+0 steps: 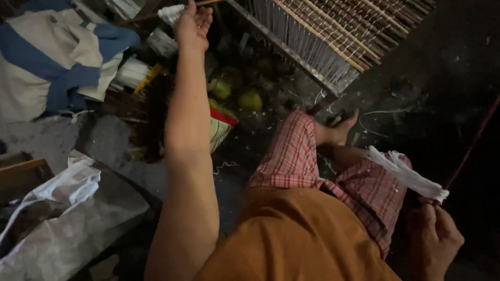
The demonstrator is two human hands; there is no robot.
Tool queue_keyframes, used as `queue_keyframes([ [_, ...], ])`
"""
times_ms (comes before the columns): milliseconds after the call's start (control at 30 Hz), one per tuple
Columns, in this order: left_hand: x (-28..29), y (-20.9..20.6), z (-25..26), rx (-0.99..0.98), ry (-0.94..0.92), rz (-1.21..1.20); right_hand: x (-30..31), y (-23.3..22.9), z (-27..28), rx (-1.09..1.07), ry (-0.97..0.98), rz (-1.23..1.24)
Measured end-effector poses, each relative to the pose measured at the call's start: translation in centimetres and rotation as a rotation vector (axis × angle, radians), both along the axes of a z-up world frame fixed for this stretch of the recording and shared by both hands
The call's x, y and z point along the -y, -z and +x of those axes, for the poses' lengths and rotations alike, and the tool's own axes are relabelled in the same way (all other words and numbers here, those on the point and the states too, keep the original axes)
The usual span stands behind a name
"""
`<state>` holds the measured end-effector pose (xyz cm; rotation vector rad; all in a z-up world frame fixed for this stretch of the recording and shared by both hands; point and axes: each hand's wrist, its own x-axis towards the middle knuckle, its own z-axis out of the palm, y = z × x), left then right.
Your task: Tying cotton wicks onto a wooden rod and trimming them with scissors in a workshop.
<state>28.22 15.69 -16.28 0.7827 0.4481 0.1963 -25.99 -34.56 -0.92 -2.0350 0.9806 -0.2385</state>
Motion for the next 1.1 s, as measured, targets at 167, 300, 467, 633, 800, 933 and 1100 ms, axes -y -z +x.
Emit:
queue_keyframes([
  [167, 3.9, -1.8, -4.8, -0.302, 0.150, 0.132, 1.0, -0.6, 0.5, -0.012, -0.085, -0.071],
  [300, 14.8, -4.6, -17.0, -0.063, 0.216, 0.400, 0.6, -3.8, 3.1, 0.080, -0.337, -0.098],
  [467, 27.5, -11.7, -30.4, 0.156, 0.954, 0.620, 1.4, -5.9, 6.0, 0.195, -0.612, -0.304],
  [633, 33.9, -14.1, -34.6, 0.719, 1.006, 0.530, 0.0, -6.6, 7.6, 0.349, -0.550, 0.013],
  [800, 33.0, -15.0, -34.5, 0.561, 1.019, 0.636, 0.2, -8.5, 7.9, 0.388, -0.534, 0.025],
  [933, 31.4, -8.8, -34.2, 0.507, 1.136, 0.743, 0.9, -11.2, 8.3, 0.470, -0.822, -0.282],
  [1100, 30.5, -4.3, -35.7, 0.340, 1.219, 0.626, 0.3, -11.3, 8.4, 0.446, -0.830, -0.327],
])
